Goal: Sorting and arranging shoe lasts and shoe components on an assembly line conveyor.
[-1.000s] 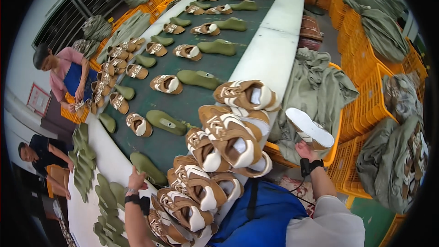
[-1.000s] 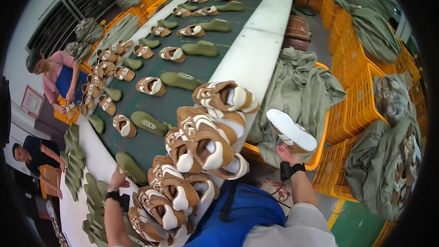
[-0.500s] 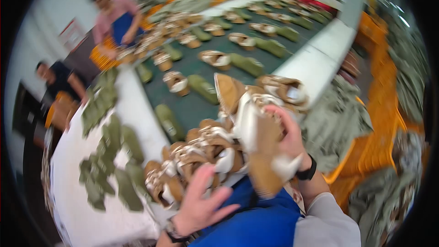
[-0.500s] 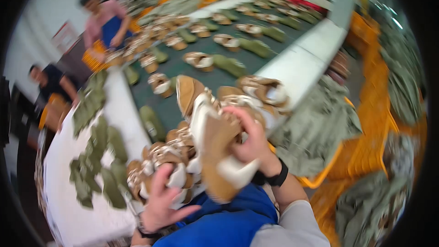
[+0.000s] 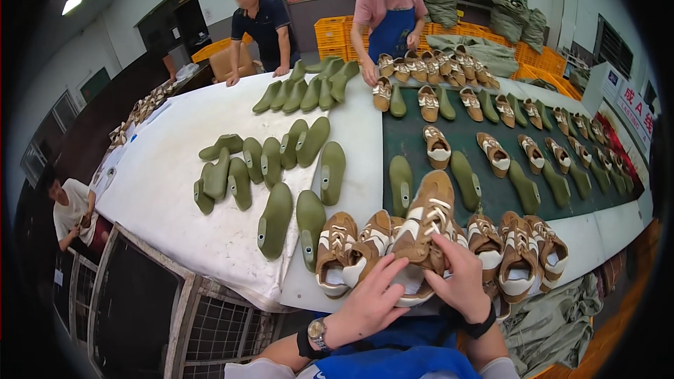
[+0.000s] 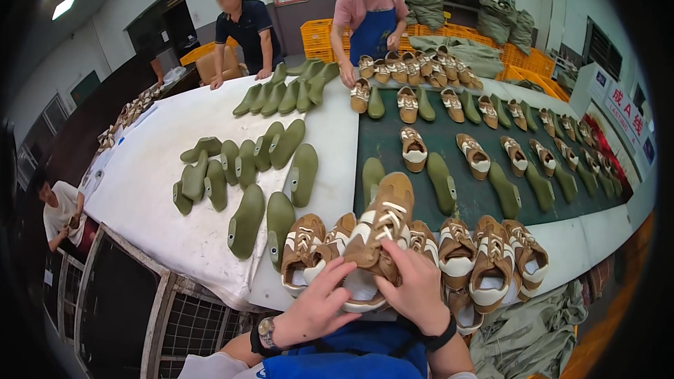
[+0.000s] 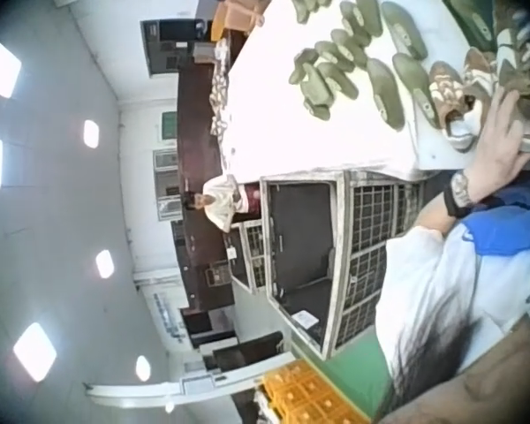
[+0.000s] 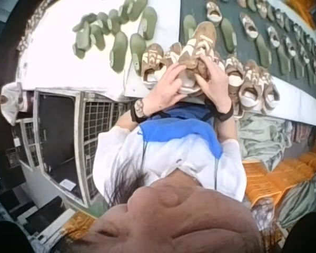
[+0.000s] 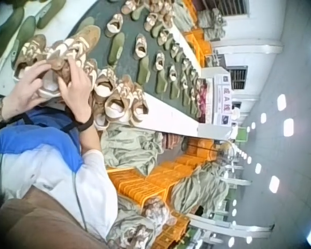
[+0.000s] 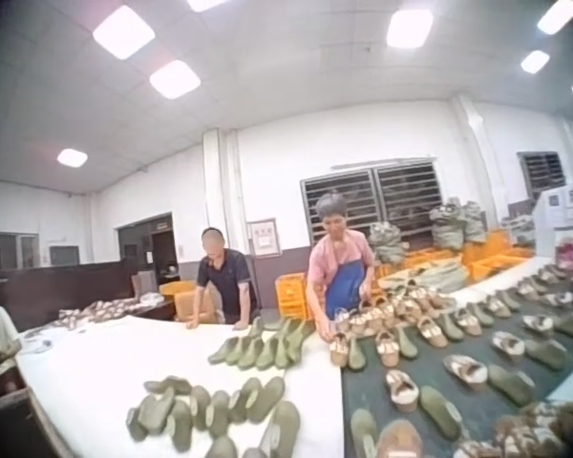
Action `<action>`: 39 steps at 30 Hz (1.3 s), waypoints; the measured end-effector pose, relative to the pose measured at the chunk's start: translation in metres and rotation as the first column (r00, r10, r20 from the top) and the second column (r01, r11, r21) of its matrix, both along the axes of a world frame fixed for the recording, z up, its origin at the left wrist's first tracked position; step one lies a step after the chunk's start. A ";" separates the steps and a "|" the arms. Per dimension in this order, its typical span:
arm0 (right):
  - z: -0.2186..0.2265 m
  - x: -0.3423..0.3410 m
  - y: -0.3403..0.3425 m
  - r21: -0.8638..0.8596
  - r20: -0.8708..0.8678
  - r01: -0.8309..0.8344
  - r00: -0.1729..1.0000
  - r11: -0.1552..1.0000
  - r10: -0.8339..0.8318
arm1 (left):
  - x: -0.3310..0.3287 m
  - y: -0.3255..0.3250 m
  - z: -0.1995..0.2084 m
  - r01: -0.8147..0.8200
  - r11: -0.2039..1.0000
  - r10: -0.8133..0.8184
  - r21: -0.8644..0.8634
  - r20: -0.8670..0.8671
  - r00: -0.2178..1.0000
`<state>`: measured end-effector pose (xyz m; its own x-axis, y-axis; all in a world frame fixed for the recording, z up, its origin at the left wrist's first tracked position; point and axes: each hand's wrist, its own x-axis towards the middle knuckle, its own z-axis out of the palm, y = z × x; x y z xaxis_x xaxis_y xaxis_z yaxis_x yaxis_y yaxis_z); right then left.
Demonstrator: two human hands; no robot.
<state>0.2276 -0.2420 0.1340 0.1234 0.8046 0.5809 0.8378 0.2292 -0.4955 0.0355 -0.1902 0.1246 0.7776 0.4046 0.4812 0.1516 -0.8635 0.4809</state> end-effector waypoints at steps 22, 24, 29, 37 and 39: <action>-0.079 0.139 -0.079 -0.283 0.398 0.647 0.751 0.708 -0.527 | 0.042 0.214 -0.015 -0.343 0.932 0.354 -0.120 0.090 0.931; -0.083 0.138 -0.077 -0.261 0.397 0.656 0.742 0.708 -0.540 | 0.066 0.252 -0.034 -0.333 0.943 0.333 0.000 -0.014 0.943; -0.082 0.139 -0.072 -0.284 0.357 0.645 0.758 0.710 -0.546 | 0.118 0.317 -0.095 -0.262 0.953 0.292 0.151 -0.236 0.927; -0.075 0.139 -0.069 -0.324 0.334 0.637 0.769 0.700 -0.545 | 0.183 0.368 -0.163 -0.262 0.954 0.299 0.149 -0.367 0.881; -0.075 0.139 -0.069 -0.336 0.333 0.637 0.769 0.694 -0.545 | 0.189 0.375 -0.174 -0.289 0.943 0.331 0.168 -0.346 0.878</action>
